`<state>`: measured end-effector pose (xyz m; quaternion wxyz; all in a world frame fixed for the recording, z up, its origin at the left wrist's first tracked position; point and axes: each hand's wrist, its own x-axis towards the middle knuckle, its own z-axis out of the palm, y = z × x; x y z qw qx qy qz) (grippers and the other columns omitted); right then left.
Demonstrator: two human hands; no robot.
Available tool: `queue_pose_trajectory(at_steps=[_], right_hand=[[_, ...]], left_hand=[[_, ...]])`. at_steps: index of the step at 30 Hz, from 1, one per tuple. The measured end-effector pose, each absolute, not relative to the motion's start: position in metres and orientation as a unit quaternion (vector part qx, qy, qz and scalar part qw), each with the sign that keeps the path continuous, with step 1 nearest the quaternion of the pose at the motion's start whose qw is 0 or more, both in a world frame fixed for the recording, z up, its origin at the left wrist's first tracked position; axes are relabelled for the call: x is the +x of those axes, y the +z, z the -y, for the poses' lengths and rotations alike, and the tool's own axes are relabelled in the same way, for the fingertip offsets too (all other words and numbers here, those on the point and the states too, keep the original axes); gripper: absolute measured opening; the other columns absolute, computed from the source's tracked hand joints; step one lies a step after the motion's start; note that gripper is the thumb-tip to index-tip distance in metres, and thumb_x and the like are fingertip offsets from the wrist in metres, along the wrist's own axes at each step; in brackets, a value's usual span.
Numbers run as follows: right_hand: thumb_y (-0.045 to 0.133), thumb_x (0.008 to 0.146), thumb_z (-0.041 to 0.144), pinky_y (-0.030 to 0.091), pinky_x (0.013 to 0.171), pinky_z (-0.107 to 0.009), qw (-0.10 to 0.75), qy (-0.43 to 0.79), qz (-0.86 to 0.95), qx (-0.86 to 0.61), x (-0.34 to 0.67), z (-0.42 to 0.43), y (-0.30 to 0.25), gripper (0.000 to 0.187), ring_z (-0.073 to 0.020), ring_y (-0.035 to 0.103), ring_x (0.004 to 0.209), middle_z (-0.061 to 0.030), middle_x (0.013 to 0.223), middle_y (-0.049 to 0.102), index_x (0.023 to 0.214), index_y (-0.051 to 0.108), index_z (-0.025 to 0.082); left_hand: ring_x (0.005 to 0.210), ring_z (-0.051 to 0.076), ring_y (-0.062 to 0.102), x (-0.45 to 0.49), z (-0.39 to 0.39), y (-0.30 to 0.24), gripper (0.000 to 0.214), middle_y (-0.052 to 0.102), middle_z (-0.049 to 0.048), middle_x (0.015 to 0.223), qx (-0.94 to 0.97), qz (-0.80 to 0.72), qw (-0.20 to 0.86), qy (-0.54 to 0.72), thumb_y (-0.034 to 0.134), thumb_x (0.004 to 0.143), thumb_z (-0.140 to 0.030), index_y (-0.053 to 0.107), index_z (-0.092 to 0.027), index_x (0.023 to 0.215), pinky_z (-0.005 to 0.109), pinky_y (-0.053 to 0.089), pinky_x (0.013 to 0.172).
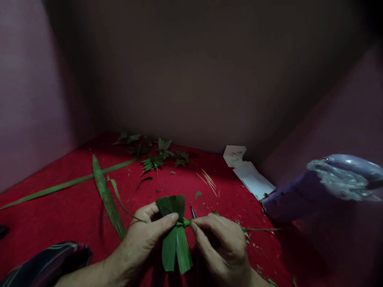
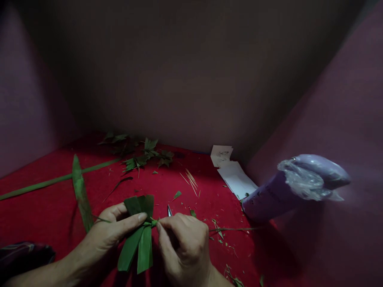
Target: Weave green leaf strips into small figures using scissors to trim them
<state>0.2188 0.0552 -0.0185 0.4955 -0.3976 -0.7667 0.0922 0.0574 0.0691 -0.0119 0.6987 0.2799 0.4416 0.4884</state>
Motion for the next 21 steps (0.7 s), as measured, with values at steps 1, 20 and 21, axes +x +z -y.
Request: queue_pose_trajectory(at_steps=[1, 20, 21], right_hand=[[0.053, 0.078, 0.009, 0.037, 0.047, -0.023, 0.493, 0.084, 0.77, -0.396, 0.2192, -0.0555, -0.0196, 0.013, -0.0118, 0.051, 0.046, -0.0006, 0.054, 0.058, 0.075, 0.064, 0.015], [0.053, 0.077, 0.01, 0.038, 0.048, -0.023, 0.491, 0.072, 0.766, -0.41, 0.2183, -0.0565, -0.023, 0.013, -0.0127, 0.053, 0.047, -0.0014, 0.053, 0.059, 0.071, 0.063, 0.015], [0.053, 0.077, 0.009, 0.038, 0.048, -0.023, 0.489, 0.073, 0.766, -0.41, 0.2185, -0.0564, -0.023, 0.013, -0.0126, 0.053, 0.047, -0.0014, 0.053, 0.059, 0.071, 0.063, 0.015]], left_hand=[[0.056, 0.016, 0.063, 0.0576, -0.0687, -0.0118, 0.025, 0.071, 0.0047, 0.065, 0.278, -0.443, 0.699, 0.488, 0.078, 0.055, -0.023, 0.068, -0.014, 0.076, 0.026, 0.052, 0.057], [0.059, 0.016, 0.063, 0.0572, -0.0666, -0.0111, 0.022, 0.069, 0.003, 0.063, 0.309, -0.442, 0.695, 0.476, 0.076, 0.058, -0.025, 0.068, -0.015, 0.076, 0.025, 0.051, 0.059], [0.059, 0.016, 0.063, 0.0573, -0.0667, -0.0109, 0.022, 0.069, 0.0029, 0.063, 0.307, -0.443, 0.696, 0.474, 0.077, 0.057, -0.025, 0.068, -0.015, 0.075, 0.025, 0.051, 0.059]])
